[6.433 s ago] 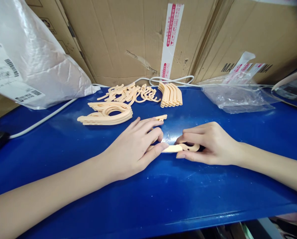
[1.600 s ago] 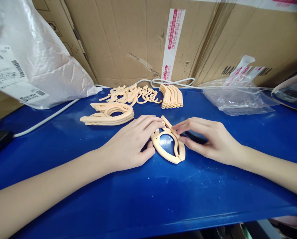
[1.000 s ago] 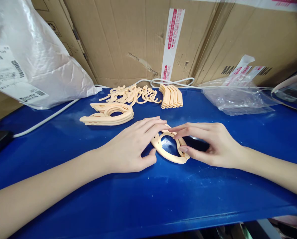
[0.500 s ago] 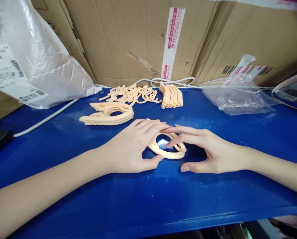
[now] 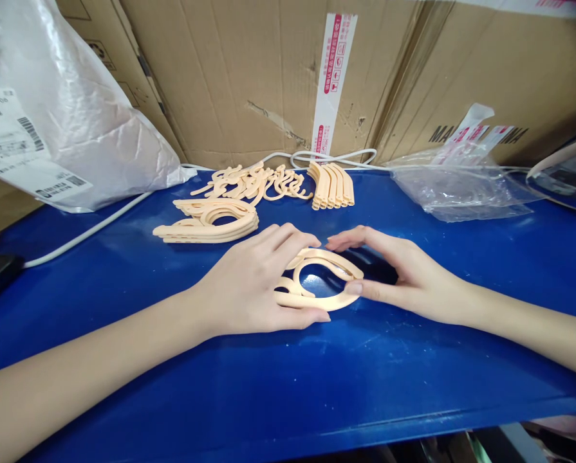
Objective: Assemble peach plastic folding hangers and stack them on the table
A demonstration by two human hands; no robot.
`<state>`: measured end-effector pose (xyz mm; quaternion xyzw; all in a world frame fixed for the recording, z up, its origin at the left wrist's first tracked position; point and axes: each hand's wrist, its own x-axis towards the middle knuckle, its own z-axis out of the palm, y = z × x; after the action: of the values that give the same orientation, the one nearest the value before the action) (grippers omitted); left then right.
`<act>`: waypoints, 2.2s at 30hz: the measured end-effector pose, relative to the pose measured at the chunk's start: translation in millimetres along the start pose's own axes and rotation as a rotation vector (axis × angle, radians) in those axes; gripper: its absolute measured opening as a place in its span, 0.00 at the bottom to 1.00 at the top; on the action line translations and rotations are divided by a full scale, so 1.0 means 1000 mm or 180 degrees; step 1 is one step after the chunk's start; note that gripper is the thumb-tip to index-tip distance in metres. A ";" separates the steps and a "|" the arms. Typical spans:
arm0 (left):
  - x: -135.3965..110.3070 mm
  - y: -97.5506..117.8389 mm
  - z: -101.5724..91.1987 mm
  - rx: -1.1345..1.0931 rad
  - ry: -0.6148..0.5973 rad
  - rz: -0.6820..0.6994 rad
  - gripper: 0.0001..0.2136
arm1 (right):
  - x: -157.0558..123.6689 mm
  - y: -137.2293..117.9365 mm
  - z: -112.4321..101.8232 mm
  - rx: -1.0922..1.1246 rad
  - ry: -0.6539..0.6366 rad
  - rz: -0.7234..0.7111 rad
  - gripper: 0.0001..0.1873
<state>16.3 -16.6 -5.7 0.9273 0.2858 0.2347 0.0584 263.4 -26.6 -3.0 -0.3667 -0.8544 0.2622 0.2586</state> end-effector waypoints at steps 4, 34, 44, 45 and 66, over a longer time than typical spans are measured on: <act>-0.001 0.000 -0.001 0.0110 0.0265 0.0085 0.30 | 0.001 -0.003 -0.003 0.0448 0.0150 0.0594 0.12; 0.000 -0.004 0.003 0.0266 0.0185 0.0192 0.40 | 0.004 0.002 -0.006 0.2234 -0.0578 0.1222 0.16; 0.000 -0.006 0.002 0.0016 0.0078 0.0222 0.38 | 0.005 0.001 -0.007 0.2279 -0.0588 0.1232 0.15; 0.000 -0.006 0.002 -0.0026 0.0071 0.0203 0.37 | 0.005 0.001 -0.007 0.2260 -0.0580 0.1237 0.15; 0.013 -0.012 -0.066 0.0759 0.0118 -0.0239 0.30 | 0.004 0.010 -0.015 -0.0404 0.0246 0.0052 0.13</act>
<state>-11.4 -0.9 55.0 0.9118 0.3472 0.2138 -0.0489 275.4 -14.2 2.5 -0.3991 -0.8557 0.1953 0.2654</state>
